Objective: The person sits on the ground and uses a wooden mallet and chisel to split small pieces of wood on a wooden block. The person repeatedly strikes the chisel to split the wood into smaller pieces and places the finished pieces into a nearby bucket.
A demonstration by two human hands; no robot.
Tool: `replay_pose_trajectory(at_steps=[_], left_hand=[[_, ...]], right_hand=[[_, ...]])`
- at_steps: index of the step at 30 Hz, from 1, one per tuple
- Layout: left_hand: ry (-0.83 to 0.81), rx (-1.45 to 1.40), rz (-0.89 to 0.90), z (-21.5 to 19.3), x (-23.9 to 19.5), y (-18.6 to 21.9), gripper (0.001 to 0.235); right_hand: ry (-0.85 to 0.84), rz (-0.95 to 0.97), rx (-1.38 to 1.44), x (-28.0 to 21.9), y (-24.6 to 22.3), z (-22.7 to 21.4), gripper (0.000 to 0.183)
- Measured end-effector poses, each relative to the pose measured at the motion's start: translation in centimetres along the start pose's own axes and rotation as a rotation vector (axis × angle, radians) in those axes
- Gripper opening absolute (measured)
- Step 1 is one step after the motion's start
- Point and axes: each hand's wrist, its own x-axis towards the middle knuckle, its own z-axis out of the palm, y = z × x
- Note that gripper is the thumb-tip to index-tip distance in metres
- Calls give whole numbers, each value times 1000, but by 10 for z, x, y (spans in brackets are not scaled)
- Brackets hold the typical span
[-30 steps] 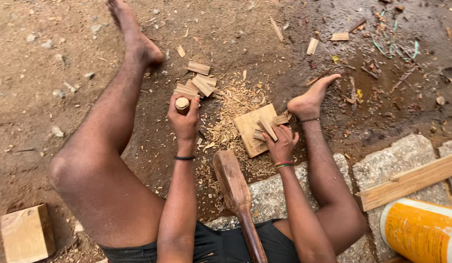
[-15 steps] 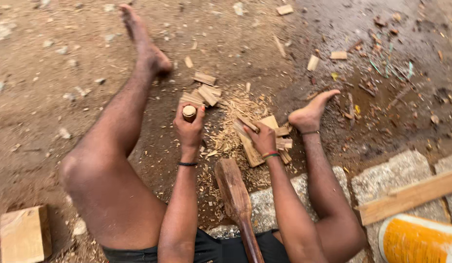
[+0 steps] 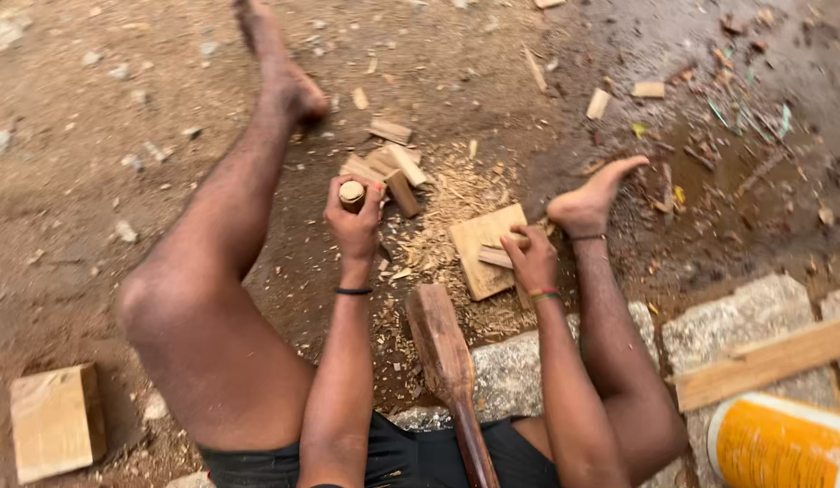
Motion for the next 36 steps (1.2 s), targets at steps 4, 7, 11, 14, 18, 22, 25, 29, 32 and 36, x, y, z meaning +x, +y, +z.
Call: replay_pose_trajectory(at_steps=[4, 7, 11, 14, 18, 22, 25, 29, 32, 36], left_hand=[[-34, 27, 9, 13, -6, 5, 16], [-106, 104, -67, 18, -13, 4, 17], [-162, 199, 37, 20, -18, -1, 20], [-129, 227, 49, 11, -16, 2, 18], [-74, 116, 80, 7, -12, -2, 18], [-111, 126, 54, 19, -20, -13, 19], [-168, 194, 45, 19, -24, -12, 18], [-131, 216, 108, 13, -14, -9, 16], [-111, 201, -55, 10, -15, -6, 19], [-123, 264, 2, 11, -12, -4, 19]], right_hand=[[74, 2, -87, -25, 58, -34, 32], [58, 25, -178, -25, 78, -40, 40], [-178, 203, -290, 8, 83, -25, 93], [-323, 133, -265, 16, 85, -1, 103], [-366, 179, -269, 10, 72, 21, 122], [-186, 243, -437, -10, 50, 21, 89], [-107, 236, -404, -14, 51, 13, 78], [-9, 314, -355, -10, 65, -4, 69], [84, 215, -323, -16, 75, -4, 61], [209, 75, -267, -27, 88, 15, 55]])
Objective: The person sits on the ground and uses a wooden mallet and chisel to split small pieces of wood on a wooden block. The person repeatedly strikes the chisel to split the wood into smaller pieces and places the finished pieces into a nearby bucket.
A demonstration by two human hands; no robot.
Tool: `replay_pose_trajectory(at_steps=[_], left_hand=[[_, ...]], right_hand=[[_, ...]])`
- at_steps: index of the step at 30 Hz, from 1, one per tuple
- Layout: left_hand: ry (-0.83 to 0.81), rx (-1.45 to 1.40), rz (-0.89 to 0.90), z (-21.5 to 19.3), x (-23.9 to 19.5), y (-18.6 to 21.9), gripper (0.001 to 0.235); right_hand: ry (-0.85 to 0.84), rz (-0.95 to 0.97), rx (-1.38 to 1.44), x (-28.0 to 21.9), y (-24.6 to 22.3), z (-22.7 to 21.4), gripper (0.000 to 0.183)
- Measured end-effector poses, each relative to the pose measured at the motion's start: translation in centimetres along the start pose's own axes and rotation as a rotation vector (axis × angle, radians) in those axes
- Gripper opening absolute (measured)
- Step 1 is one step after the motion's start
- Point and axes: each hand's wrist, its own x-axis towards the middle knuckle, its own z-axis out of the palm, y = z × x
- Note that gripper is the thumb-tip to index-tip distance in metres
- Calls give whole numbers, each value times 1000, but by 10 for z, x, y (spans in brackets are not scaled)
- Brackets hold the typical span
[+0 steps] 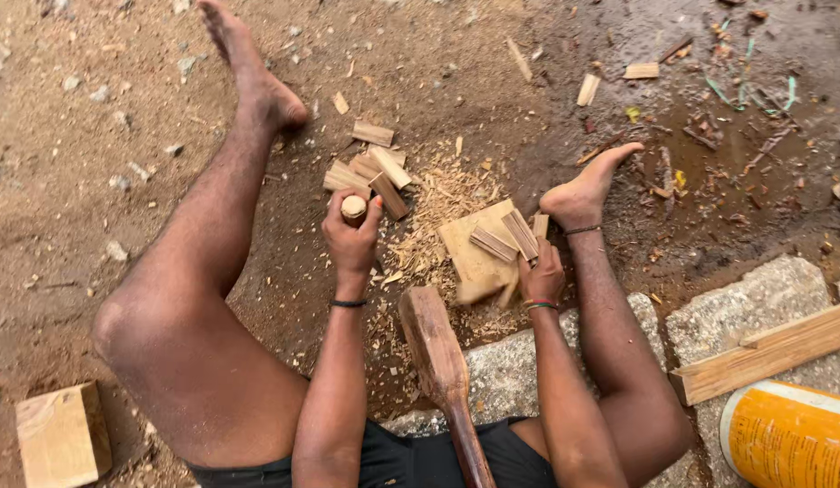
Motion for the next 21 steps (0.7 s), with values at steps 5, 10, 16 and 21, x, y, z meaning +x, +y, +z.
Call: replay_pose_trajectory(at_steps=[5, 10, 16, 21], left_hand=[[43, 21, 76, -3, -4, 10, 18], [62, -83, -19, -7, 1, 16, 16], [108, -92, 10, -16, 5, 4, 17], [93, -225, -3, -8, 6, -10, 19]], right_hand=[[66, -219, 113, 6, -22, 21, 57], [-430, 341, 372, 40, -145, 3, 45], [-244, -67, 553, 75, -195, -7, 88], [-263, -49, 82, 49, -100, 28, 55]])
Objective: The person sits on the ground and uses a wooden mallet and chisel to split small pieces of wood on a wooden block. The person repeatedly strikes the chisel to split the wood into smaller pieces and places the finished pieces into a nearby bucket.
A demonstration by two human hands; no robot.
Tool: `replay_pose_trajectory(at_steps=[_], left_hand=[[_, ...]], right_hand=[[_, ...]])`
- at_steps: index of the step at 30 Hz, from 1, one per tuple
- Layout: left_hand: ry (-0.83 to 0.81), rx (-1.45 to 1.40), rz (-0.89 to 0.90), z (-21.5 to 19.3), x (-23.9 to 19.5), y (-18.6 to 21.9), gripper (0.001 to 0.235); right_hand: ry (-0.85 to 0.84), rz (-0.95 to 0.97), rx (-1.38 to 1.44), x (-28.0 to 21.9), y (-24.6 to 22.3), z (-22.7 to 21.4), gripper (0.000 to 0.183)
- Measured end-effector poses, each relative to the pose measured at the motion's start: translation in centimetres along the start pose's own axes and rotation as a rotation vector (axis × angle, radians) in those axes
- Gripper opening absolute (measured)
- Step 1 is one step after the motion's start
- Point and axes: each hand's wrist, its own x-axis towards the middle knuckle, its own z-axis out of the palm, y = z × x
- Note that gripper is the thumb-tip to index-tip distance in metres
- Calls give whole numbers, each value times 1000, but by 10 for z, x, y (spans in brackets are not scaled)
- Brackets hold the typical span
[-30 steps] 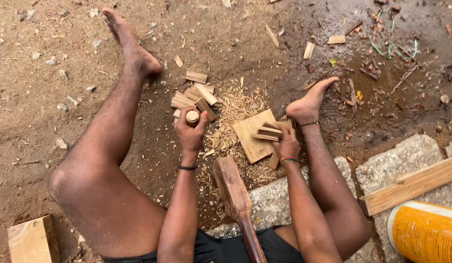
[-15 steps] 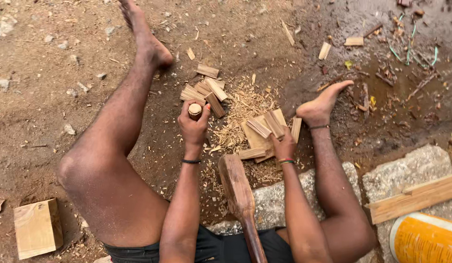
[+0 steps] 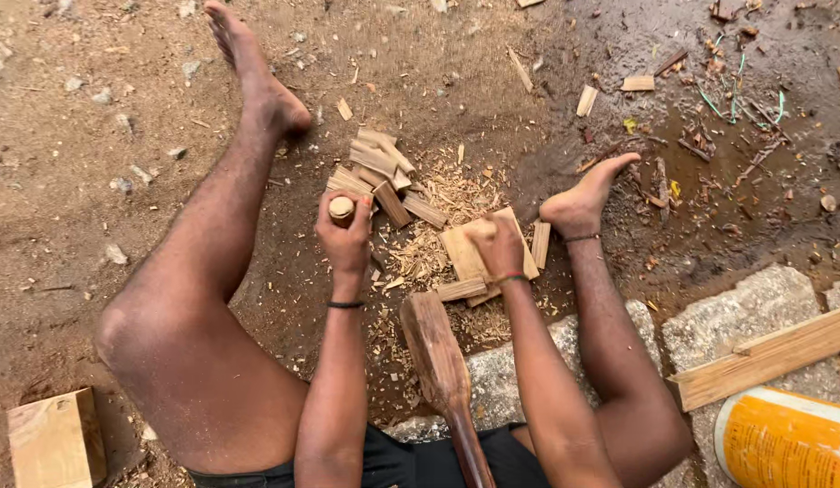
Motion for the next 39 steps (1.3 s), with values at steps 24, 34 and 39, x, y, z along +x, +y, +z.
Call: replay_pose_trajectory(at_steps=[24, 34, 39], left_hand=[[-123, 224, 64, 16, -18, 24, 18], [-54, 137, 68, 6, -8, 8, 14], [-10, 35, -16, -8, 2, -1, 15]], right_hand=[[52, -376, -237, -101, 78, -23, 17], [-181, -551, -259, -126, 22, -2, 39], [-316, -45, -3, -112, 51, -16, 40]])
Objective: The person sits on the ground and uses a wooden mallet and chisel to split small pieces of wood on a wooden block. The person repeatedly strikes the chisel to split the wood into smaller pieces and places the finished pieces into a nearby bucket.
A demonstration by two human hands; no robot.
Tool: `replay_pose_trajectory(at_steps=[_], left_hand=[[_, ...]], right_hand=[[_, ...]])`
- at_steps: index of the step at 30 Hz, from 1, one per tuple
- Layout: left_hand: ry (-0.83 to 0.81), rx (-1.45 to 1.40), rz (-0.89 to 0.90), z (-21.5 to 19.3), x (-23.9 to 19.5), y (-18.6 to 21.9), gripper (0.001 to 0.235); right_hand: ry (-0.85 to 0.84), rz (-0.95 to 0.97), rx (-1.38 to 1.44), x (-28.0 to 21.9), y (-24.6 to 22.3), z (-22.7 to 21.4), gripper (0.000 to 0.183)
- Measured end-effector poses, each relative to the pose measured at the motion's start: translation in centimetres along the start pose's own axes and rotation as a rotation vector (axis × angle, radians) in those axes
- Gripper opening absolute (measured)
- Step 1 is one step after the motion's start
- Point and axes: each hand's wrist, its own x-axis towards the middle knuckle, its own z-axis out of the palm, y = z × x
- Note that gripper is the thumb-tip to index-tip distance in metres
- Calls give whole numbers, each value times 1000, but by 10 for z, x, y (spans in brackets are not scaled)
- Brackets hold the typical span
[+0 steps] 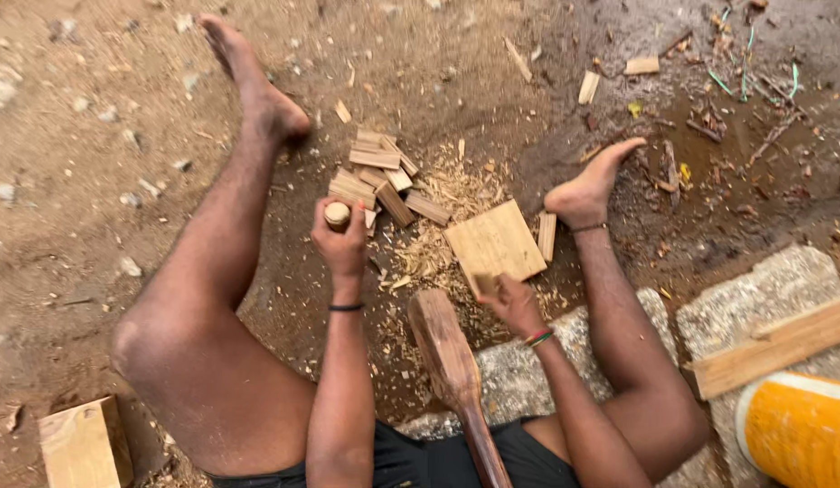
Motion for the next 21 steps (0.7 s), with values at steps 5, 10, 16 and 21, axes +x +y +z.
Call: replay_pose_trajectory(at_steps=[5, 10, 16, 21], left_hand=[[-24, -87, -63, 12, 0, -6, 15], [-29, 16, 125, 3, -2, 6, 19], [77, -207, -132, -12, 11, 6, 17], [54, 100, 121, -5, 9, -9, 15]], right_hand=[[90, 81, 403, 45, -23, -19, 46], [141, -30, 514, 126, -93, -25, 55], [175, 58, 32, 173, -81, -10, 50], [124, -81, -565, 165, -93, 29, 63]])
